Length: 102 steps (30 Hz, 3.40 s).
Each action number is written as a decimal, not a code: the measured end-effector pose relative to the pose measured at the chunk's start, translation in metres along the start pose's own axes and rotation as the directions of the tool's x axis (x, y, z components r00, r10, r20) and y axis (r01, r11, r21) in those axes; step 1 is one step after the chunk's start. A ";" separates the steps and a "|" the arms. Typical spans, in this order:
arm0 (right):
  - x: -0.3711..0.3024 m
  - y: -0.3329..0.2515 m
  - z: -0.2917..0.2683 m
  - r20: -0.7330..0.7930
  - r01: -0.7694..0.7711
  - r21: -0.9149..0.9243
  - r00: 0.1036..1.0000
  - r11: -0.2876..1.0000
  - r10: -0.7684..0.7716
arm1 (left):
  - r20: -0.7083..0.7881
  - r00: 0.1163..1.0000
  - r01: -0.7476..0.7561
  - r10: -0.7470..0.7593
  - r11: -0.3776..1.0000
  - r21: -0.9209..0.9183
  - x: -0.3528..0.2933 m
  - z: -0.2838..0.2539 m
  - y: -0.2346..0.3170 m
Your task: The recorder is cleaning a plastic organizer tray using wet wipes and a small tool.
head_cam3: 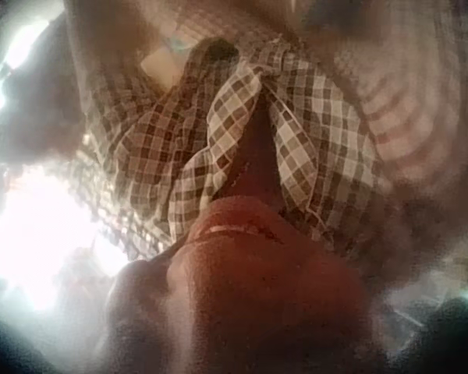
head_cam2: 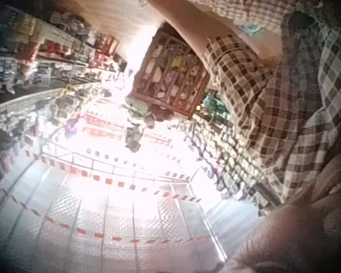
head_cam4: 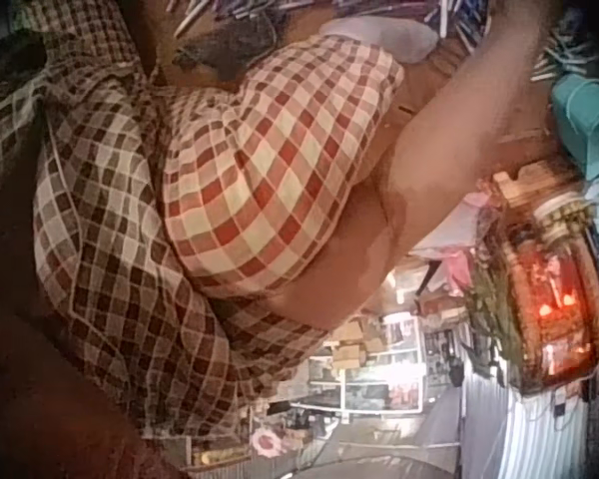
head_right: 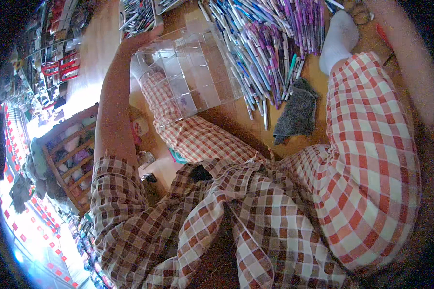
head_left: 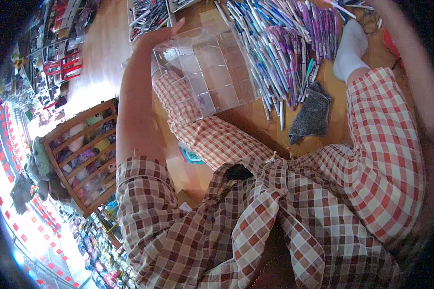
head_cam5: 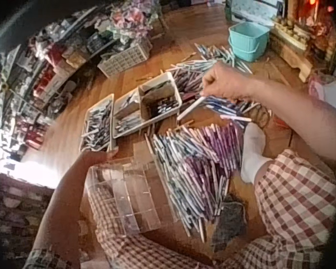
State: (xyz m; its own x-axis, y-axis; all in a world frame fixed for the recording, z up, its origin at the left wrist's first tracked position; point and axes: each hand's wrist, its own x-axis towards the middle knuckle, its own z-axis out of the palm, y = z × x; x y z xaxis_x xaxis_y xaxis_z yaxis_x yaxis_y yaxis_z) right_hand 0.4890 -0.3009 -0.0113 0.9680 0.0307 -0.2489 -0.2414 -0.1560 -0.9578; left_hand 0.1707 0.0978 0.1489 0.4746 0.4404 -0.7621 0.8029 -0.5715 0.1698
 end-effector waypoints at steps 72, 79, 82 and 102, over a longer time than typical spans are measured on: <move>-0.264 -0.102 0.094 0.983 0.874 0.089 -0.153 0.478 0.097 | -0.971 0.106 -0.451 -0.216 0.860 -0.241 -0.150 0.282 0.041; -0.286 -0.099 0.118 0.961 0.979 0.144 -0.174 0.145 0.217 | -0.925 0.059 -0.600 -0.375 0.728 -0.333 -0.131 0.294 0.043; -0.291 -0.126 0.119 0.952 0.960 0.240 -0.262 0.142 0.160 | -0.918 0.061 -0.722 -0.392 0.617 -0.312 -0.134 0.298 0.042; -0.281 -0.072 0.131 0.916 0.916 0.401 -0.400 0.029 -0.034 | -0.850 0.068 -0.689 -0.522 0.592 -0.418 -0.110 0.300 0.041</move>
State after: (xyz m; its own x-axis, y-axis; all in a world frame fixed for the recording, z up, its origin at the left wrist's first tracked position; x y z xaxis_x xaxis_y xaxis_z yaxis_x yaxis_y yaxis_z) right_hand 0.2255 -0.1689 0.1085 -0.4414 0.8973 0.0005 0.8520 0.4193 -0.3136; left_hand 0.0435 -0.1816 0.0524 -0.0805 0.9170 0.3907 0.2988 -0.3517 0.8871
